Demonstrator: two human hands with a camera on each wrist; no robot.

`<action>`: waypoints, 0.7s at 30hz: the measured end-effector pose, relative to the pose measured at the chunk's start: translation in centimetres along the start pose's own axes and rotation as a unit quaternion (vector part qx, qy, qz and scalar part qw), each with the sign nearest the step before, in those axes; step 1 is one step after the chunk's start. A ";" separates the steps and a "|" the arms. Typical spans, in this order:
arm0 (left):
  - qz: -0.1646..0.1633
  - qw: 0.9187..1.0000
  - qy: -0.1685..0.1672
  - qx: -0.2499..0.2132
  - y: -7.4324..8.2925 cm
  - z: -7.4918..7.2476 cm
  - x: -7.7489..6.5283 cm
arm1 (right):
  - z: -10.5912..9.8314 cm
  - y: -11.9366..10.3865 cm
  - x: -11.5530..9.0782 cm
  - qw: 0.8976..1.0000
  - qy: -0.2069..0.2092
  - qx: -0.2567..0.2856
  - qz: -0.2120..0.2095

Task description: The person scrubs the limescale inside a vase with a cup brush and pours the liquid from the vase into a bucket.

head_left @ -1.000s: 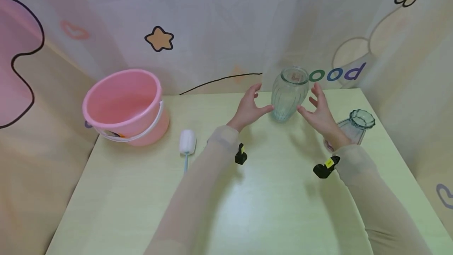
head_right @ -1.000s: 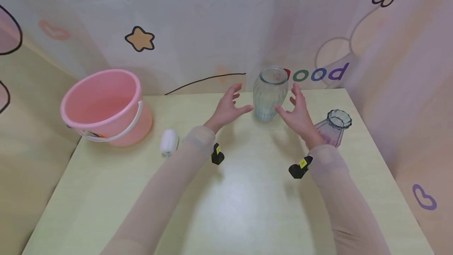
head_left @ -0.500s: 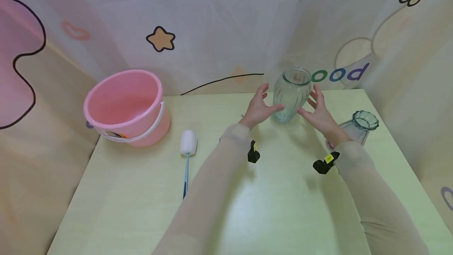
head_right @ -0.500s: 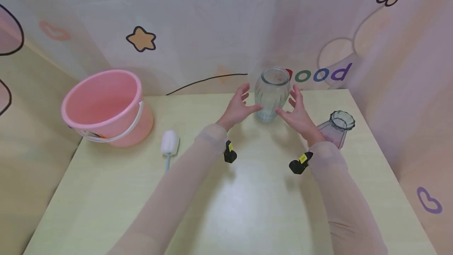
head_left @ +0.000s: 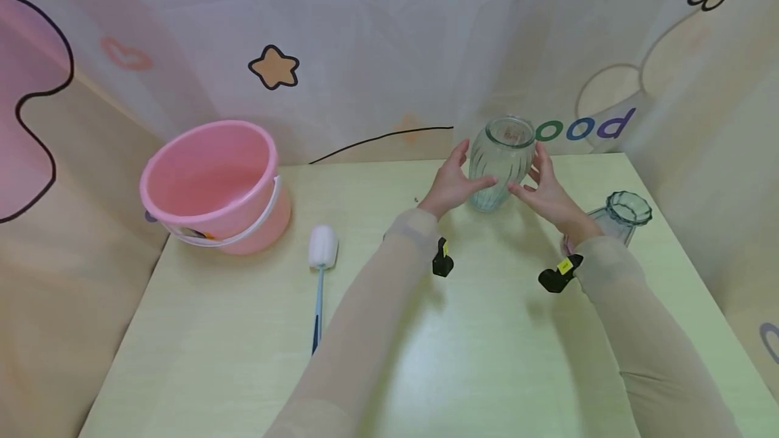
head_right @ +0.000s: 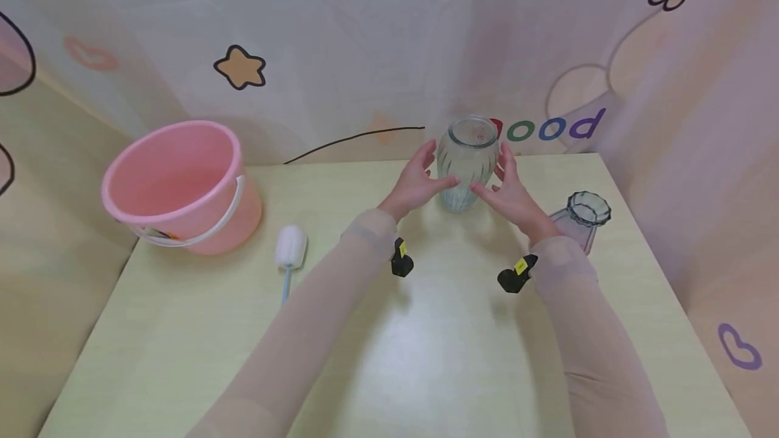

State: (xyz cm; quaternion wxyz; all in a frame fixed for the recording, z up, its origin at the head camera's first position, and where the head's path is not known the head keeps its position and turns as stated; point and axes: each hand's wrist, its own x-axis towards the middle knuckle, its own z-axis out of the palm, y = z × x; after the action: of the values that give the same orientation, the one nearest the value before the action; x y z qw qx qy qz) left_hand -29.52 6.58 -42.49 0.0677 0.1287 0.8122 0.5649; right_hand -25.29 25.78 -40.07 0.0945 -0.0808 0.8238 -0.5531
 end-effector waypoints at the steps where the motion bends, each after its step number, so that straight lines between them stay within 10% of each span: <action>1: -0.001 1.000 0.000 0.000 0.1 0.0 0.0 | -0.1 0.2 0.1 1.000 -0.001 0.001 0.001; 9: -0.008 1.000 -0.017 -0.015 0.1 0.4 0.5 | -0.5 3.2 1.8 1.000 0.000 0.004 -0.010; 21: 0.000 1.000 -0.030 -0.009 -0.5 0.5 1.0 | -0.2 1.8 2.2 1.000 -0.008 0.001 -0.004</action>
State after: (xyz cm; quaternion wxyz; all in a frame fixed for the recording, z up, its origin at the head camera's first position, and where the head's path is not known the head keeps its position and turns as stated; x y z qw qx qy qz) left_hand -30.45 7.11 -43.10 0.0933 0.1446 0.8047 0.5682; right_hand -27.53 26.07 -41.80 0.0993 -0.0887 0.8218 -0.5540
